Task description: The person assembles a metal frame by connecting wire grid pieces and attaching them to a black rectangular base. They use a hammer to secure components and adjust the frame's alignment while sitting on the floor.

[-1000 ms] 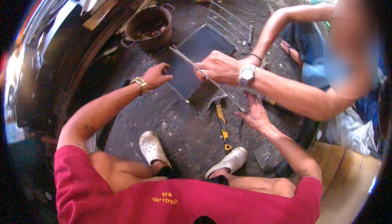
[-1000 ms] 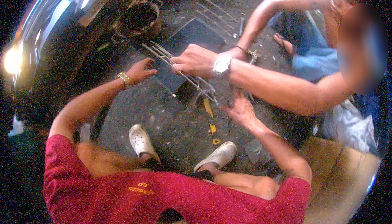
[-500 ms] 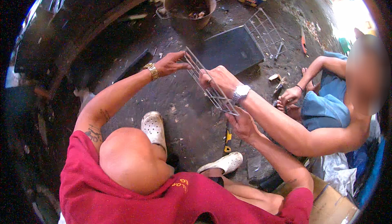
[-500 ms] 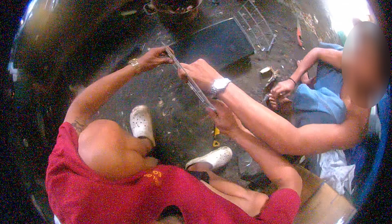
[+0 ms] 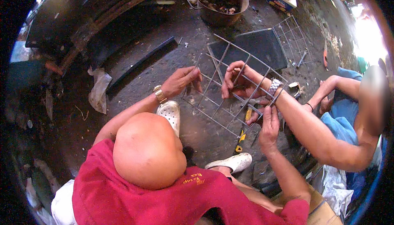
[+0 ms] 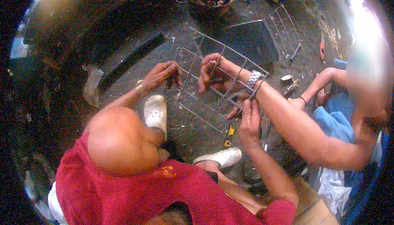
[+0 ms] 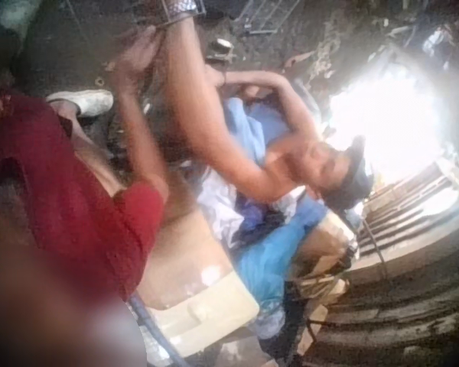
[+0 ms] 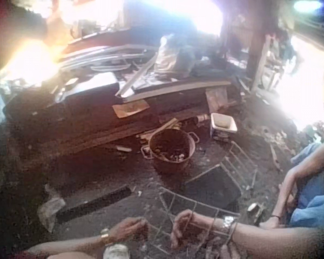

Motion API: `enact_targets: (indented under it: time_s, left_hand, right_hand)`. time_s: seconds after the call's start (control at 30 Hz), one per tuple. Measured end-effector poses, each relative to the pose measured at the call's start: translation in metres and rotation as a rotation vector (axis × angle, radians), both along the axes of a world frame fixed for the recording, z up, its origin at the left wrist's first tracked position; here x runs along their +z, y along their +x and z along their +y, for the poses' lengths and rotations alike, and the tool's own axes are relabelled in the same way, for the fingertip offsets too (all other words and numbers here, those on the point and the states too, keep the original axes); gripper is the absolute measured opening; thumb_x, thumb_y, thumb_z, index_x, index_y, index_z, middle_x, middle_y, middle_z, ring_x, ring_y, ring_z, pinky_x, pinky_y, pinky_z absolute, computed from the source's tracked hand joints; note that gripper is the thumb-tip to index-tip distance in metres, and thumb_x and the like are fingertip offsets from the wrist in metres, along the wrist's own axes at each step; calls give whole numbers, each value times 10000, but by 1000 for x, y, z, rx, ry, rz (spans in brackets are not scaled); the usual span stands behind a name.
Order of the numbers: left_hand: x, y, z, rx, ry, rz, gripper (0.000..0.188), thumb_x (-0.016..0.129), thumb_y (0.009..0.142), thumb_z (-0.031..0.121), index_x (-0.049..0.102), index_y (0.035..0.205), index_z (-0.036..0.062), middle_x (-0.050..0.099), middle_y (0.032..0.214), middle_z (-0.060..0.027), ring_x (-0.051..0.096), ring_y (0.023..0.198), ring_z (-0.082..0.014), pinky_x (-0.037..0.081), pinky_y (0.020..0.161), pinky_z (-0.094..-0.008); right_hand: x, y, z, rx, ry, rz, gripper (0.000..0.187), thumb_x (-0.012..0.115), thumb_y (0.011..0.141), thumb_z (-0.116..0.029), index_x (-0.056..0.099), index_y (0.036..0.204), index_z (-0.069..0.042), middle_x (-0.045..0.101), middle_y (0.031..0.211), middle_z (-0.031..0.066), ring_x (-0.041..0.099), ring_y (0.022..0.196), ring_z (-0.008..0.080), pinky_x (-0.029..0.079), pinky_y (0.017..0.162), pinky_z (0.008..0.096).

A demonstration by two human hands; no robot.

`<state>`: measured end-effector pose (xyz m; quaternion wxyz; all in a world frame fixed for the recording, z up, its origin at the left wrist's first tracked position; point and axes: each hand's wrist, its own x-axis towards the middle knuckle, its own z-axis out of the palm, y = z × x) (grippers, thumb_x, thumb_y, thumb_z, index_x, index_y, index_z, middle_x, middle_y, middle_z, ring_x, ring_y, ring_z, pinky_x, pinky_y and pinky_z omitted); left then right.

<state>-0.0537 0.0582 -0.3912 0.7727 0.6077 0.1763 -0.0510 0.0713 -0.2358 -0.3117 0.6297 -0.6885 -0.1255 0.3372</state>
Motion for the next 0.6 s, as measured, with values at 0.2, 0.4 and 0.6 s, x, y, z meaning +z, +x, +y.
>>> enact_targets:
  time_s: [0.2,0.4,0.6]
  left_hand:
    - [4,3,-17,134,-209,203,408,455,999,442,560,1045,51,681,799,-76,648,711,-146,477,563,-280]
    - [19,29,-23,471,1049,-230,490,622,918,355,501,1284,53,582,1208,-168,558,1111,-283,444,943,-409]
    - [48,97,4,-54,1207,-464,464,644,910,285,506,1296,68,569,1269,-154,540,1163,-320,440,975,-412]
  right_hand:
    - [41,7,5,61,-27,108,208,444,1029,-233,462,1144,-61,542,737,45,596,642,162,507,621,273]
    - [40,46,28,310,-124,-1,199,494,1010,-240,482,1079,-54,538,729,44,590,631,146,494,592,266]
    - [9,82,54,575,-321,111,274,534,988,-286,527,1140,-58,555,729,12,580,603,111,467,536,241]
